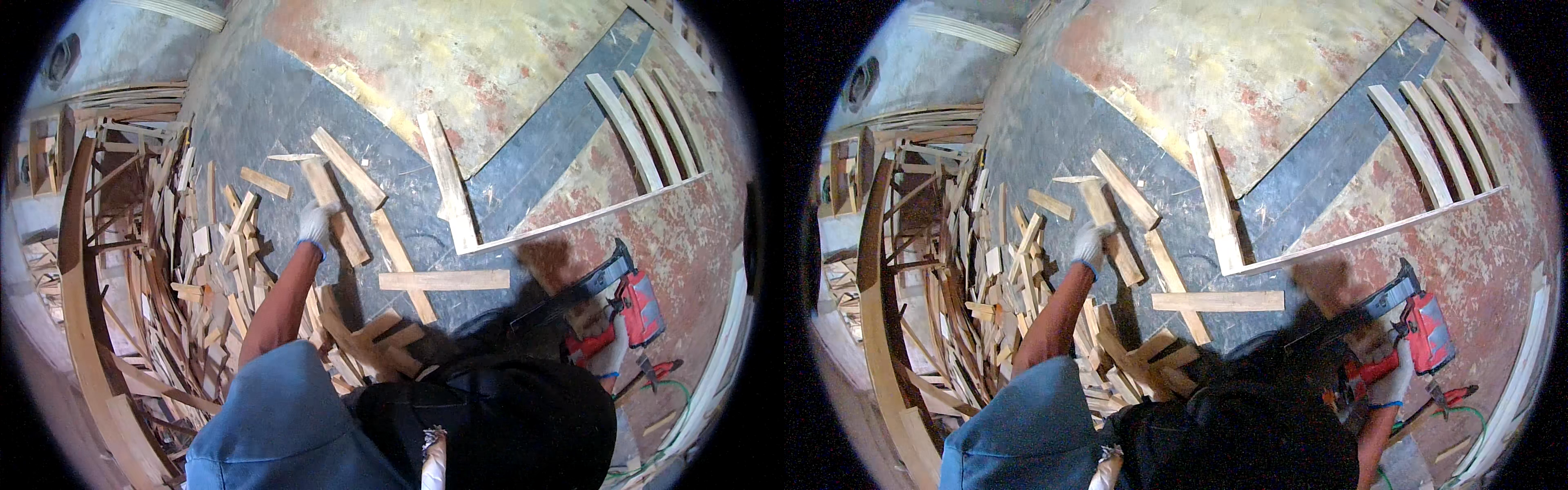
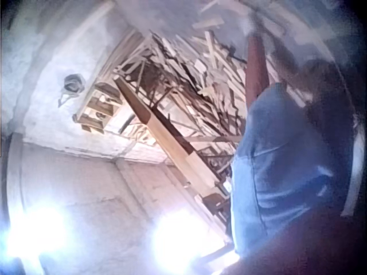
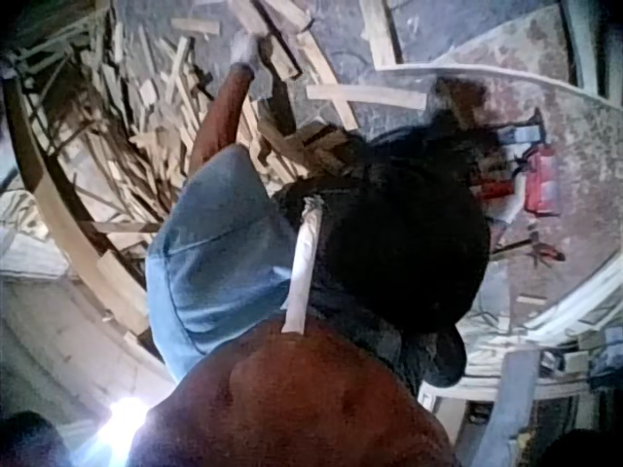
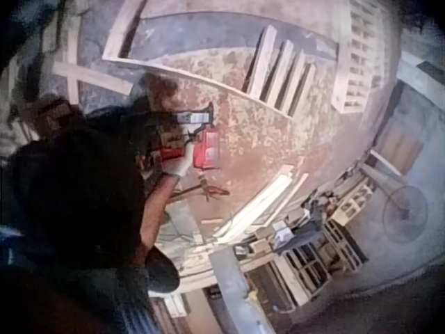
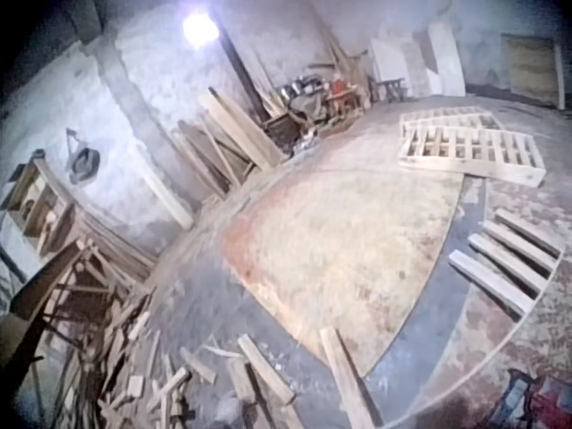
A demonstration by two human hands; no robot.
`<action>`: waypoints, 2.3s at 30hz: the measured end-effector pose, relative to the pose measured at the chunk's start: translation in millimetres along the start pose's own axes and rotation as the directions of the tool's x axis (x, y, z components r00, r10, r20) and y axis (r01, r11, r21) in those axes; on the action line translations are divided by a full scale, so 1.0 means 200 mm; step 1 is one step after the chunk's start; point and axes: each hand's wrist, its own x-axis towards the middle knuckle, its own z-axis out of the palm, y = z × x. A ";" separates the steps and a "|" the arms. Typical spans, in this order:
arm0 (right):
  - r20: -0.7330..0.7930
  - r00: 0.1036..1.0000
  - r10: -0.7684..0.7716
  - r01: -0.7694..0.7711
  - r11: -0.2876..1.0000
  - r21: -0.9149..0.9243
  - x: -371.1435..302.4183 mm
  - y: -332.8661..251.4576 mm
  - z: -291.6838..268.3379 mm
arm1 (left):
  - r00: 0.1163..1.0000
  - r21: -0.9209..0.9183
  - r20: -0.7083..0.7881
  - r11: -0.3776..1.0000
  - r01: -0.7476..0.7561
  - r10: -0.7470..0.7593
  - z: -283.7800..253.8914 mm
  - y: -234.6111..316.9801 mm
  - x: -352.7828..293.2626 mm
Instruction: The person assembles a wooden slatted structure by placing small wooden pieces between two long side rails and securing them with a pneumatic nail gun. The person repeatedly picks up pieces, aligns them, and nails them into place.
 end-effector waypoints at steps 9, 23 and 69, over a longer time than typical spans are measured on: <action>0.006 1.000 0.020 -0.019 0.999 -0.026 0.08 0.04 -0.12 | 0.874 -0.831 0.439 0.463 0.307 0.207 0.02 0.49 -0.25; 0.040 0.997 -0.059 0.053 0.988 0.147 0.03 0.06 0.03 | 0.514 -0.555 0.819 0.575 0.601 0.255 0.88 0.88 -0.36; 0.075 0.990 -0.119 0.093 0.954 0.286 -0.06 0.01 -0.03 | 0.480 -0.303 0.872 0.874 0.379 0.095 2.41 0.71 -0.97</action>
